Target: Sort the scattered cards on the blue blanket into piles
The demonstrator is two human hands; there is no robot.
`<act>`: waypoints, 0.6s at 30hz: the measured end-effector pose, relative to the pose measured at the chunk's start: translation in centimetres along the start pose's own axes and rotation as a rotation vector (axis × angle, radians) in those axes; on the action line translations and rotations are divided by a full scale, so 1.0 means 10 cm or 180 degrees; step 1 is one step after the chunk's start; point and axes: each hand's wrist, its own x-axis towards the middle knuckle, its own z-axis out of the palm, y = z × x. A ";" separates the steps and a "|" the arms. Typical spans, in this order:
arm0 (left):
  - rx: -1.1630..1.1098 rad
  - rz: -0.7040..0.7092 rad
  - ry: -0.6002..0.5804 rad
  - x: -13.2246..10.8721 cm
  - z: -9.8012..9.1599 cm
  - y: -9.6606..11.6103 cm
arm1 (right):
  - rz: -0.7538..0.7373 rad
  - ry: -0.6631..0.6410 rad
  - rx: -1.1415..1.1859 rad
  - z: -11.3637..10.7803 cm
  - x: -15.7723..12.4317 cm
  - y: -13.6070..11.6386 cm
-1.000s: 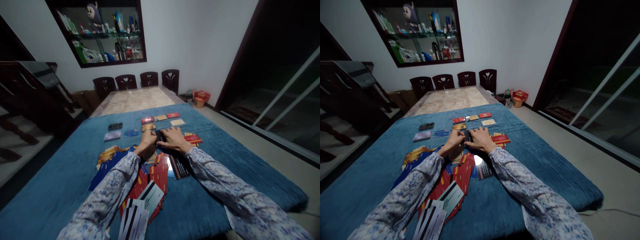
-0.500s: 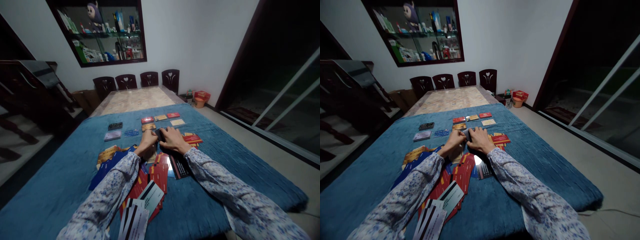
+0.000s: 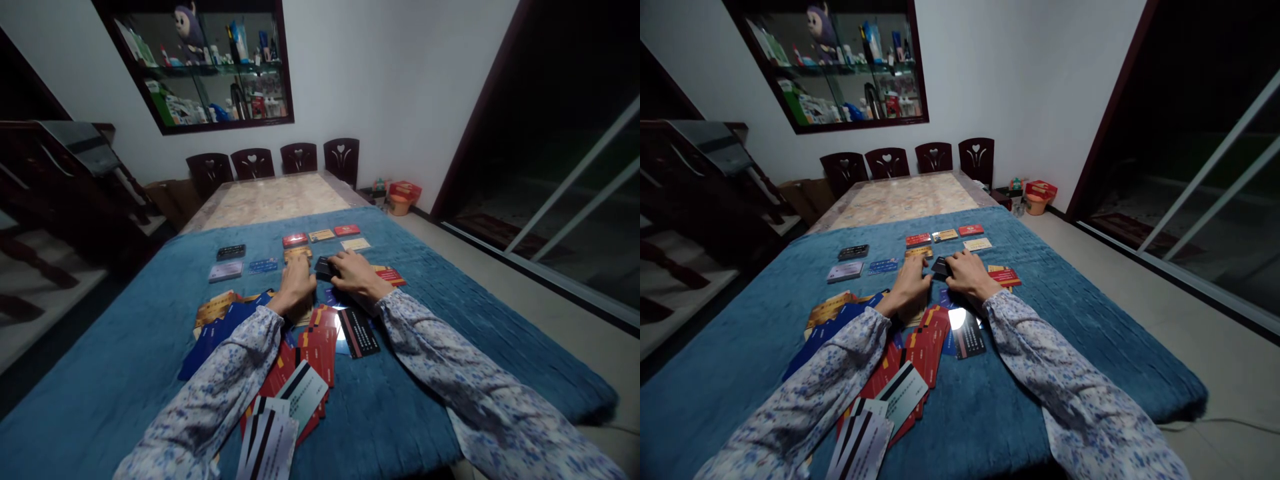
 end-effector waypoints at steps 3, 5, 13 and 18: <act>0.0075 0.0373 -0.0030 -0.01 0.03 -0.01 | -0.0062 -0.0006 0.0016 0.03 0.02 0.06; 0.0024 0.0662 -0.0126 0.00 0.06 -0.03 | -0.0126 -0.0010 0.0029 0.05 0.04 0.10; -0.0365 0.1380 -0.0359 0.07 0.17 -0.15 | -0.0627 -0.0001 0.0383 0.15 0.10 0.22; -0.0384 0.1557 -0.0439 0.07 0.15 -0.17 | -0.0812 -0.0005 0.0534 0.17 0.09 0.27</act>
